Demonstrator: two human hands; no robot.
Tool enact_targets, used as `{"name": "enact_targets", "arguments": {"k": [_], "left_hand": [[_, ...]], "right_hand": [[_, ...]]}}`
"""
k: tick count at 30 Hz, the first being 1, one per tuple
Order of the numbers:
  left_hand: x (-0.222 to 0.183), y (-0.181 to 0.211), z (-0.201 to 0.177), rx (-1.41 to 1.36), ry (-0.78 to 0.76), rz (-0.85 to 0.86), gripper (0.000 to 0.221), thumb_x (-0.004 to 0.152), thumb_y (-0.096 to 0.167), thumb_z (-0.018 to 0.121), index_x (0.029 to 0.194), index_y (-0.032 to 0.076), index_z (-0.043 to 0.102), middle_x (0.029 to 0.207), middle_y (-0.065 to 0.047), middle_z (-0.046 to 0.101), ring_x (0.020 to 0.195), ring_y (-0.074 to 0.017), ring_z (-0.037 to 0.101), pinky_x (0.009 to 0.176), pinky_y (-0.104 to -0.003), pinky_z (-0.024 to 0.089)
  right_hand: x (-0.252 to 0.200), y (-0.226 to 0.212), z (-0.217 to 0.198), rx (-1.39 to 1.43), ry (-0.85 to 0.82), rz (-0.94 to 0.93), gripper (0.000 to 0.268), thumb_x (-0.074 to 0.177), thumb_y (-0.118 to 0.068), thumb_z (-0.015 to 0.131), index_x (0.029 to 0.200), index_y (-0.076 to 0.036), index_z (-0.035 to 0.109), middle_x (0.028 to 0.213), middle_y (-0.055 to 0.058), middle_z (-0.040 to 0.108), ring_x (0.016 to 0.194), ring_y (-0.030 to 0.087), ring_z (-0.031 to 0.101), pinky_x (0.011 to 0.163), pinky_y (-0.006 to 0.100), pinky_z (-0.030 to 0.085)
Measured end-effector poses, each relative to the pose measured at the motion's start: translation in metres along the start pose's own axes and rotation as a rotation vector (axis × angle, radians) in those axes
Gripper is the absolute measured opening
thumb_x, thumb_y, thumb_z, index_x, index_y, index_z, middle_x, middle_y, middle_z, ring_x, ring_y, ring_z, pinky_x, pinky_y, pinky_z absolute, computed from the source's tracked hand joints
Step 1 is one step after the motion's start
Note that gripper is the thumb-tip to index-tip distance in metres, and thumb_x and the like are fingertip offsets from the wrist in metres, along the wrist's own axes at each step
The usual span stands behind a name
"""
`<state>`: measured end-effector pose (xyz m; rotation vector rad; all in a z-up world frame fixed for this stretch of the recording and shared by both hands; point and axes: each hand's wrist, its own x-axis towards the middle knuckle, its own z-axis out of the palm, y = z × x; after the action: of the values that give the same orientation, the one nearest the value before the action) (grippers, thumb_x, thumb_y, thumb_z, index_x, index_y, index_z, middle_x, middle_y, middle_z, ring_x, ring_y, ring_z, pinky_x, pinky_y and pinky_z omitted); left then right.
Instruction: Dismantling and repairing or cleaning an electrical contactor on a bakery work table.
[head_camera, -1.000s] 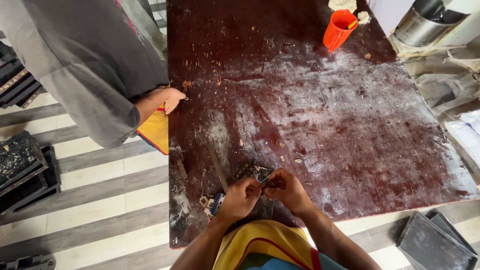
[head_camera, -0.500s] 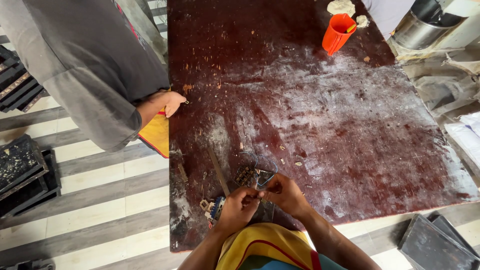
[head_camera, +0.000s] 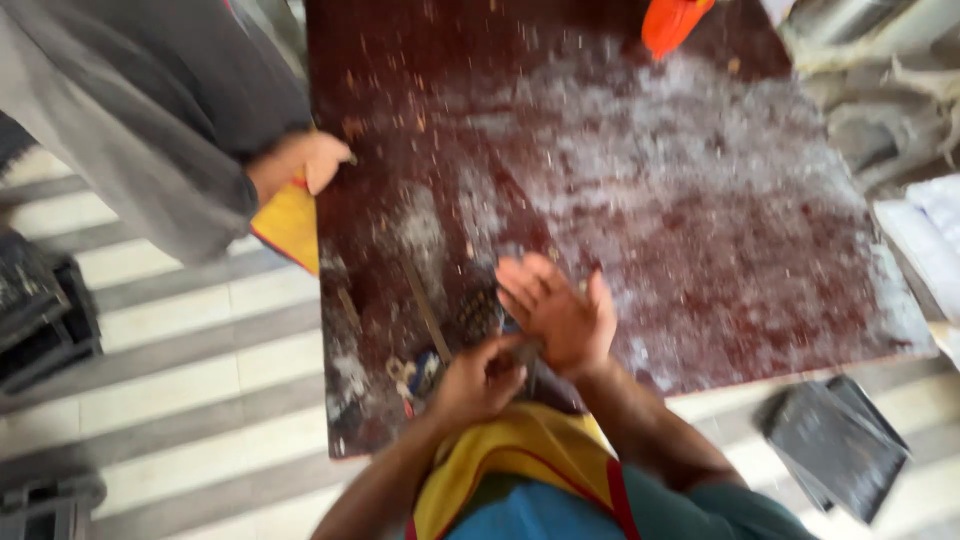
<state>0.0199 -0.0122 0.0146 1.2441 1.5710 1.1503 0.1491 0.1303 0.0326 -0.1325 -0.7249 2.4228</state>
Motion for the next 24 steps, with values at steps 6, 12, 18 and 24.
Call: {"name": "enact_targets", "arguments": {"k": [6, 12, 18, 24], "left_hand": [[-0.007, 0.037, -0.012, -0.173, 0.084, 0.279, 0.031, 0.096, 0.009, 0.072, 0.126, 0.005, 0.067, 0.096, -0.008, 0.073, 0.077, -0.0131, 0.069, 0.068, -0.028, 0.058], [0.0, 0.08, -0.021, 0.198, 0.222, 0.615, 0.029, 0.094, 0.01, 0.077, 0.123, 0.009, 0.071, 0.1, -0.008, 0.071, 0.079, -0.0196, 0.068, 0.071, -0.032, 0.058], [0.003, 0.086, -0.011, 0.419, 0.308, 0.868, 0.036, 0.098, 0.012, 0.075, 0.132, 0.009, 0.067, 0.096, -0.007, 0.061, 0.084, -0.0202, 0.063, 0.075, -0.035, 0.059], [0.006, 0.08, -0.013, 0.387, 0.333, 0.67, 0.03, 0.093, 0.013, 0.077, 0.122, 0.013, 0.075, 0.094, -0.005, 0.07, 0.073, -0.0185, 0.067, 0.06, -0.032, 0.058]], "right_hand": [[0.01, -0.024, 0.038, 0.253, -0.114, -0.036, 0.094, 0.098, -0.074, 0.045, 0.164, -0.008, 0.033, 0.173, 0.013, 0.03, 0.164, 0.03, 0.023, 0.135, 0.05, 0.015], [0.013, -0.031, 0.048, 0.267, -0.167, -0.117, 0.098, 0.097, -0.075, 0.044, 0.166, -0.01, 0.019, 0.175, 0.012, 0.014, 0.163, 0.03, 0.014, 0.133, 0.049, 0.012], [0.014, -0.031, 0.049, 0.185, -0.235, -0.167, 0.097, 0.098, -0.076, 0.044, 0.168, -0.014, 0.02, 0.177, 0.011, 0.014, 0.163, 0.027, 0.016, 0.135, 0.047, 0.013], [0.015, -0.032, 0.041, 0.117, -0.173, -0.199, 0.094, 0.099, -0.078, 0.038, 0.168, -0.016, 0.023, 0.177, 0.011, 0.018, 0.163, 0.028, 0.018, 0.136, 0.047, 0.011]]}}
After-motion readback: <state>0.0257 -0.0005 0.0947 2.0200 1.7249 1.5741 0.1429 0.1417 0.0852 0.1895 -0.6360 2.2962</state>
